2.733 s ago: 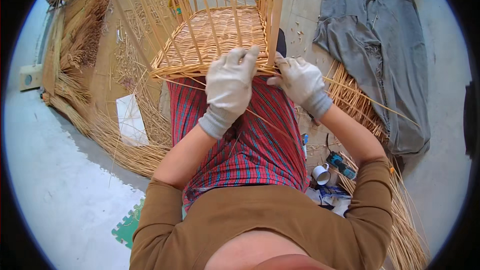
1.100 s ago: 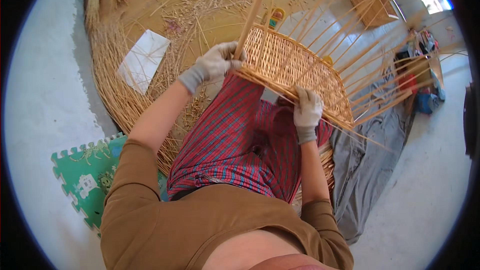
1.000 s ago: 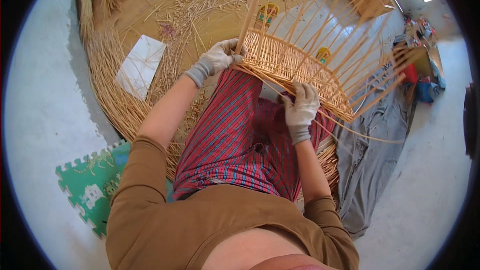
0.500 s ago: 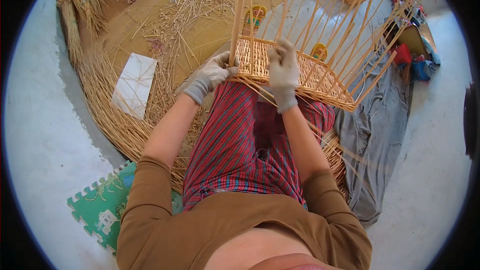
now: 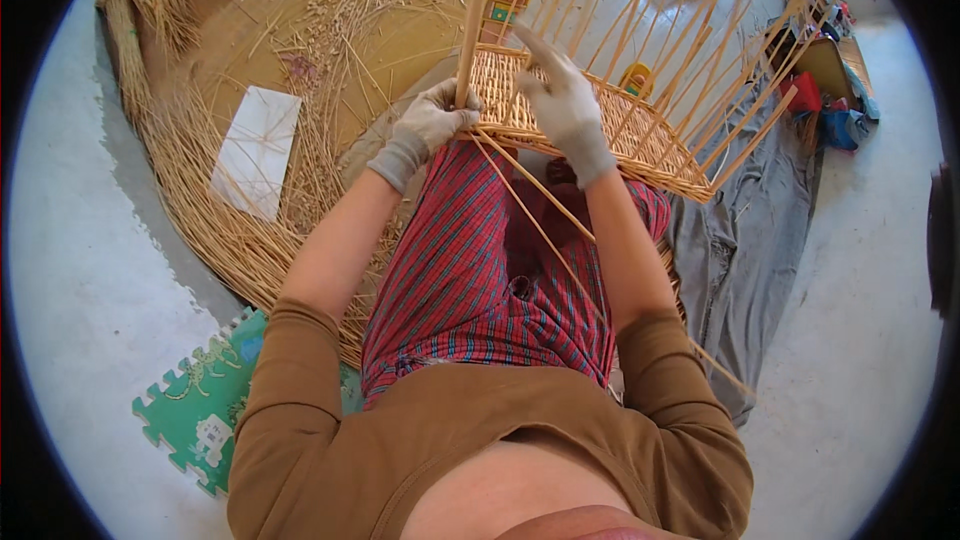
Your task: Weaving a wicker or straw basket on the floor of a workshop.
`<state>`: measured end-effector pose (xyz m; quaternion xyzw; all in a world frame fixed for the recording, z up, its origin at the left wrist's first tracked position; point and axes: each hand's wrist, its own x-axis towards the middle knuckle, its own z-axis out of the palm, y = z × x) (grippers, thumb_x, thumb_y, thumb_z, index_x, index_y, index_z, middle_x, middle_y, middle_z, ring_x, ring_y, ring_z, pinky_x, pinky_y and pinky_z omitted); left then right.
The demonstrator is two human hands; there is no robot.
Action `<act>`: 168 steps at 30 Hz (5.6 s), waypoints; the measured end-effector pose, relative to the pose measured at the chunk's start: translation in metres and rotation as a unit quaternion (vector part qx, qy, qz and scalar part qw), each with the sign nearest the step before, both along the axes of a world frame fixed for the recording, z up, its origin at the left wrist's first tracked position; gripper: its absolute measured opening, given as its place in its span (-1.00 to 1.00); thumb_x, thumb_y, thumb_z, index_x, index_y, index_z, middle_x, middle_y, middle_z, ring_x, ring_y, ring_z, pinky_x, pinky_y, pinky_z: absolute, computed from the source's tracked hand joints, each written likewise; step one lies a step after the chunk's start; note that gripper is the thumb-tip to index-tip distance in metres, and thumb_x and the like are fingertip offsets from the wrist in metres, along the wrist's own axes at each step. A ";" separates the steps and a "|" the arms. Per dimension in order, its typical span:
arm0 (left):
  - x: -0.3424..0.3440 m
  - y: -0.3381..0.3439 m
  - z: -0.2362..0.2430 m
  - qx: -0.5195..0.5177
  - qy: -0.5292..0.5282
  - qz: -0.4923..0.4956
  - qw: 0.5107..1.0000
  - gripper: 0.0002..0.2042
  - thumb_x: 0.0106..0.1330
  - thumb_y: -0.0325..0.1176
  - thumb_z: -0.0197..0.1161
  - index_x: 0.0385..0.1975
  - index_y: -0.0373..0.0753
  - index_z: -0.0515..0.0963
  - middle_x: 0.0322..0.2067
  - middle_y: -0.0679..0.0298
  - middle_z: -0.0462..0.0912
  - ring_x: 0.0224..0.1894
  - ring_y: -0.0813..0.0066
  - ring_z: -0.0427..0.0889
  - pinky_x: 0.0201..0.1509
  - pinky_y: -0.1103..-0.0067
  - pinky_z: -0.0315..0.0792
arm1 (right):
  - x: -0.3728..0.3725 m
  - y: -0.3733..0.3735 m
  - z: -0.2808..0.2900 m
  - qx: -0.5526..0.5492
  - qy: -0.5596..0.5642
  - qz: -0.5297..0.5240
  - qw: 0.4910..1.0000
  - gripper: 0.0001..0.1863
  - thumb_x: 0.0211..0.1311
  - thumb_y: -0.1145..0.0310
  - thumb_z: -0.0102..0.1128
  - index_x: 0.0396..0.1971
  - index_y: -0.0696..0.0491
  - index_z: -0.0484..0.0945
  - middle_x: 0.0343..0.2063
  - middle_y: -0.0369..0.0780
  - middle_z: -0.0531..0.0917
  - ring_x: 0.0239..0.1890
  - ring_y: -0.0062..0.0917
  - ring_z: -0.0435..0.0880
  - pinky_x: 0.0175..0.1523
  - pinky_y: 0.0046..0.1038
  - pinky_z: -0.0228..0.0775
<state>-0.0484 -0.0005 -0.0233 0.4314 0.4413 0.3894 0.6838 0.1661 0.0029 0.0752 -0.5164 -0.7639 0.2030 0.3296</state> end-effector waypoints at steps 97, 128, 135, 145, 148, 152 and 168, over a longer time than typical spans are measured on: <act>0.087 -0.022 0.038 0.434 0.613 -0.175 0.636 -0.23 0.43 -0.38 0.12 0.51 0.65 0.07 -0.37 0.31 0.62 -0.29 0.35 0.69 0.01 0.33 0.44 | 0.087 -0.033 -0.018 0.206 -0.030 -0.226 0.952 -0.41 0.33 0.49 0.33 0.36 0.04 0.43 0.00 -0.18 0.70 -0.01 -0.48 0.68 0.14 -0.45 0.51; 0.138 0.088 0.079 0.482 0.670 0.012 0.564 -0.41 0.26 0.02 0.38 0.33 0.20 0.50 -0.03 0.13 0.65 0.11 0.11 0.58 0.41 0.04 0.16 | 0.131 0.042 -0.033 0.154 -0.342 -0.245 0.894 -0.23 0.15 -0.31 0.28 0.23 -0.10 0.53 0.05 -0.26 0.66 0.17 -0.26 0.57 0.44 -0.01 0.10; 0.137 0.085 0.079 0.493 0.672 0.026 0.552 -0.53 0.21 -0.02 0.41 0.14 0.12 0.61 -0.20 0.21 0.62 -0.05 0.14 0.60 0.16 0.14 0.33 | 0.125 0.043 -0.035 0.147 -0.330 -0.256 0.896 -0.37 0.11 -0.26 0.33 0.05 -0.13 0.60 -0.03 -0.25 0.67 0.09 -0.24 0.60 0.34 -0.04 0.23; 0.104 0.017 0.051 0.495 0.616 -0.093 0.607 -0.41 0.31 -0.02 0.36 0.34 0.00 0.46 -0.02 0.00 0.67 0.08 -0.05 0.59 0.20 0.12 0.38 | 0.244 -0.177 -0.087 0.200 -0.088 -0.258 0.941 -0.59 0.20 0.27 0.28 0.08 -0.10 0.68 0.02 -0.14 0.72 0.08 -0.19 0.68 0.21 -0.22 0.51; 0.091 -0.002 0.039 0.508 0.630 -0.086 0.581 -0.35 0.33 0.03 0.36 0.40 -0.01 0.40 0.13 -0.11 0.57 0.23 -0.12 0.49 0.32 0.10 0.33 | 0.301 -0.325 -0.147 -0.086 -0.025 -0.532 0.842 -0.59 0.30 0.21 0.16 0.12 -0.10 0.65 0.05 -0.09 0.71 0.06 -0.16 0.69 0.19 -0.20 0.52; 0.093 -0.016 0.018 0.457 0.664 -0.063 0.589 -0.28 0.32 0.13 0.35 0.44 0.00 0.35 0.33 -0.23 0.38 0.39 -0.23 0.32 0.42 0.09 0.27 | 0.275 -0.479 -0.232 -0.322 0.041 -0.606 0.726 -0.54 0.31 0.01 0.13 0.13 -0.14 0.61 0.03 0.00 0.70 0.05 -0.08 0.69 0.19 -0.12 0.51; 0.096 -0.037 0.045 0.282 0.330 -0.093 0.896 -0.10 0.26 0.33 0.30 0.49 -0.11 0.29 0.40 -0.14 0.35 0.48 -0.16 0.27 0.56 0.22 0.15 | 0.153 -0.533 -0.359 -0.571 0.046 -0.564 0.595 -0.09 0.10 -0.19 0.38 0.32 0.12 0.37 0.05 0.04 0.65 0.14 -0.18 0.66 0.14 0.01 0.45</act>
